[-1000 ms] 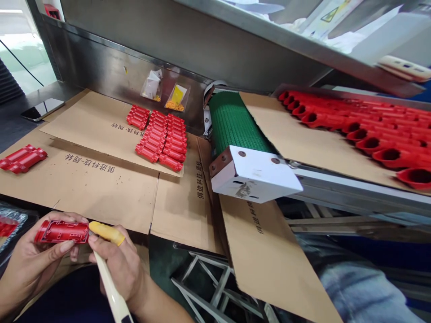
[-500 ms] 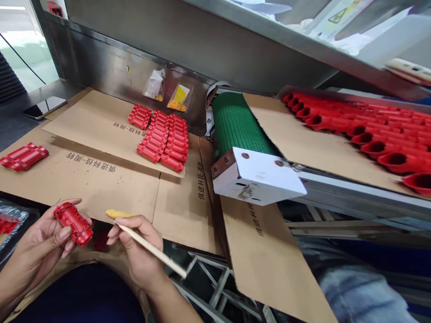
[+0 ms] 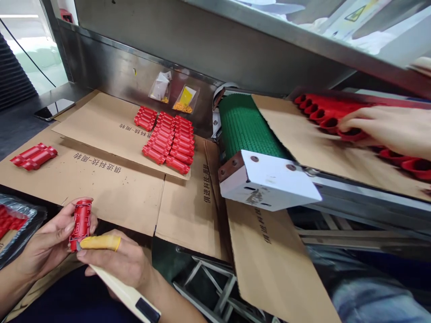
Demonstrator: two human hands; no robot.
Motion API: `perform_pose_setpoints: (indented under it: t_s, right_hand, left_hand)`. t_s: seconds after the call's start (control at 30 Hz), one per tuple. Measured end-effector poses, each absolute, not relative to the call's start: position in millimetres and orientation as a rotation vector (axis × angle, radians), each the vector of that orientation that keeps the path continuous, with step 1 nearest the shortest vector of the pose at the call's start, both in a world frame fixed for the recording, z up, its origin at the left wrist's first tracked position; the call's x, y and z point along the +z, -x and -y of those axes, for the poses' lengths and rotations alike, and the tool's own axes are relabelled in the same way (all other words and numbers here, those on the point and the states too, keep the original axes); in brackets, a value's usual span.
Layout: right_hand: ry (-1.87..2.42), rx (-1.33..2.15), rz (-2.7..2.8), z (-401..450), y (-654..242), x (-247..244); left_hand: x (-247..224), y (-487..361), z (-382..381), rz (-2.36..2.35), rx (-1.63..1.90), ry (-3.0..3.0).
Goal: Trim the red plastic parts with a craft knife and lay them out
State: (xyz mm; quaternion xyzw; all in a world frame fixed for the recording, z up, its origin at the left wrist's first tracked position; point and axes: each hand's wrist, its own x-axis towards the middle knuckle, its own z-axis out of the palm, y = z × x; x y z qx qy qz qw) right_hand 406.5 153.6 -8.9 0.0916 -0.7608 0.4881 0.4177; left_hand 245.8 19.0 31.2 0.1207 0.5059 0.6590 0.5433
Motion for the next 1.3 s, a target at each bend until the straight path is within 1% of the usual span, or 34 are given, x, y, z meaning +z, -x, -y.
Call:
perform_pose_setpoints:
  t_s: [0.33,0.5,0.7,0.9,1.03,1.17,1.3]
  right_hand:
    - [-0.206,1.198,1.875,-149.5,-405.9,-11.0]
    - [-0.187,1.187,1.982,-155.8,-407.7,-7.1]
    - [-0.293,0.993,2.198,-158.8,-405.2,4.8]
    - [0.171,1.36,1.773,-152.9,-417.6,-3.1]
    - [0.232,1.458,1.617,-154.8,-420.4,-4.9]
    - [0.217,1.294,1.736,-147.0,-408.3,-4.3]
    - [0.157,1.211,1.754,-136.7,-393.5,-5.7]
  left_hand:
    - [28.2,-245.7,-17.9,-1.21,1.551,-0.314]
    - [24.0,-245.6,-17.6,-1.196,1.556,-0.298]
    - [22.0,-246.4,-19.1,-1.157,1.53,-0.253]
    - [25.5,-244.6,-17.5,-1.16,1.557,-0.248]
    - [25.6,-245.4,-16.9,-1.19,1.579,-0.309]
    - [24.9,-251.6,-16.5,-1.299,1.65,-0.373]
    - [24.0,-266.3,-14.8,-1.464,1.682,-0.433]
